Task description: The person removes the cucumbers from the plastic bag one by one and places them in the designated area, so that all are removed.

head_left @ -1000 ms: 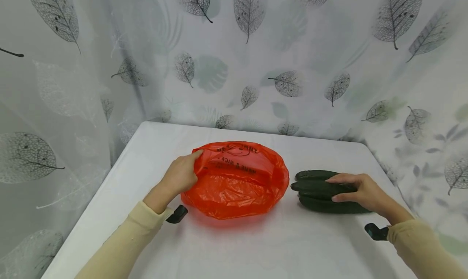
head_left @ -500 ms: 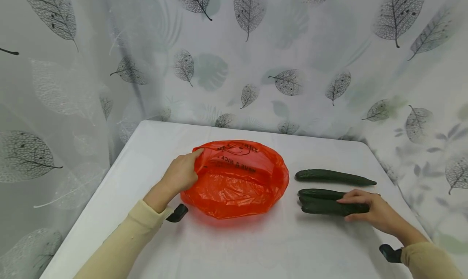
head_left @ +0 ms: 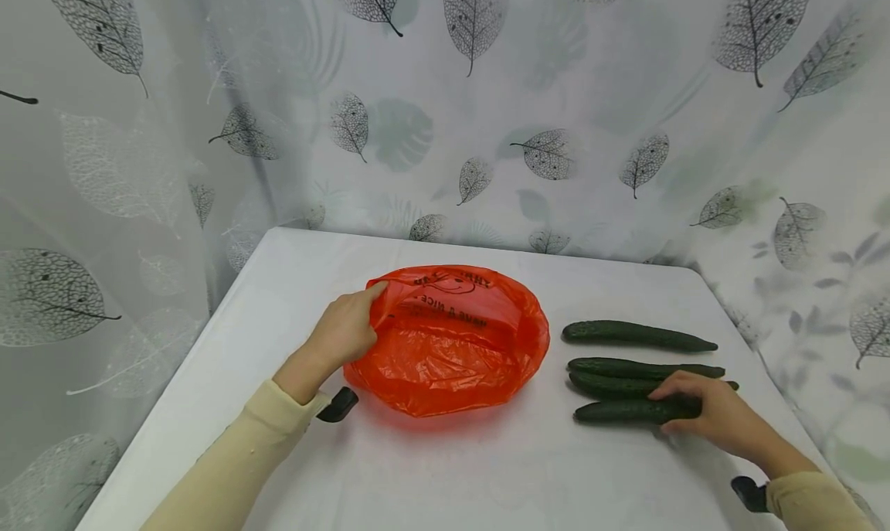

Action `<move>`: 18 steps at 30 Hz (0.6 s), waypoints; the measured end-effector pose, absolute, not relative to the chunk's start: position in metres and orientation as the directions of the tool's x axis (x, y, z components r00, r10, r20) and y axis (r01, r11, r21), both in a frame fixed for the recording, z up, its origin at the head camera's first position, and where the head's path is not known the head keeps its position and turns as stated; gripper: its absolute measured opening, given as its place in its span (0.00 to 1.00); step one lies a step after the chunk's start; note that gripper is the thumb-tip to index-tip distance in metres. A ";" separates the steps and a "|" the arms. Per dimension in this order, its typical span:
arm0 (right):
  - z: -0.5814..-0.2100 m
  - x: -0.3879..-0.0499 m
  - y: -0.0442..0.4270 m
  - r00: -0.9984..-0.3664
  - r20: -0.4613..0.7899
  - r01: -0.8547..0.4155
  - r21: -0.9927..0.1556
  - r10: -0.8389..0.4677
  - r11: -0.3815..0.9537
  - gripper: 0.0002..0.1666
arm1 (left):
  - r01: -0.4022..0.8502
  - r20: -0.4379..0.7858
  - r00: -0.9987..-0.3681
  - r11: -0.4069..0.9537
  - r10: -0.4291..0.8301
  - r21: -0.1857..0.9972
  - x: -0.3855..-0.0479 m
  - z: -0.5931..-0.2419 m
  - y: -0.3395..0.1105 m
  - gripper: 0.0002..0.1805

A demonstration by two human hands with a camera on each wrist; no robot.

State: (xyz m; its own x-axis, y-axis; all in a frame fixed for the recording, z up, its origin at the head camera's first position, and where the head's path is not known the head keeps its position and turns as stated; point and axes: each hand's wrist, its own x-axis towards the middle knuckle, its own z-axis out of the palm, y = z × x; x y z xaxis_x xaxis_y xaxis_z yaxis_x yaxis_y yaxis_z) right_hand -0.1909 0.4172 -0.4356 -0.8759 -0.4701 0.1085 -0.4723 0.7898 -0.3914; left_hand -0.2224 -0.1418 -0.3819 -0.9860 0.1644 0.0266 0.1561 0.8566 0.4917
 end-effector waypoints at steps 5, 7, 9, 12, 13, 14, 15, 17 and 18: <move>-0.436 -0.189 0.416 -0.852 0.075 -0.502 -0.403 -0.519 0.766 0.24 | 0.156 0.023 -0.986 0.856 0.166 0.492 -0.222 -0.382 -0.141 0.39; -0.436 -0.189 0.416 -0.842 0.057 -0.512 -0.396 -0.536 0.762 0.24 | 0.155 0.023 -0.986 0.856 0.165 0.493 -0.222 -0.382 -0.141 0.39; -0.435 -0.190 0.415 -0.834 0.049 -0.525 -0.378 -0.550 0.762 0.24 | 0.154 0.020 -0.986 0.854 0.166 0.497 -0.222 -0.382 -0.141 0.39; -0.432 -0.191 0.413 -0.832 0.031 -0.530 -0.336 -0.553 0.779 0.24 | 0.148 0.013 -0.986 0.851 0.164 0.504 -0.221 -0.381 -0.140 0.39; -0.431 -0.191 0.412 -0.834 0.023 -0.528 -0.320 -0.551 0.787 0.24 | 0.148 0.012 -0.986 0.850 0.164 0.506 -0.221 -0.380 -0.140 0.39; -0.429 -0.191 0.411 -0.838 0.012 -0.523 -0.303 -0.546 0.797 0.24 | 0.146 0.010 -0.987 0.849 0.163 0.507 -0.221 -0.380 -0.140 0.39; -0.428 -0.191 0.410 -0.842 -0.002 -0.517 -0.286 -0.540 0.807 0.24 | 0.145 0.009 -0.987 0.849 0.163 0.508 -0.221 -0.380 -0.140 0.39; -0.426 -0.191 0.409 -0.842 -0.034 -0.511 -0.264 -0.538 0.818 0.25 | 0.145 0.010 -0.987 0.850 0.163 0.507 -0.221 -0.380 -0.140 0.39; -0.425 -0.191 0.408 -0.845 -0.039 -0.510 -0.245 -0.534 0.825 0.25 | 0.143 0.009 -0.987 0.849 0.160 0.508 -0.221 -0.380 -0.140 0.40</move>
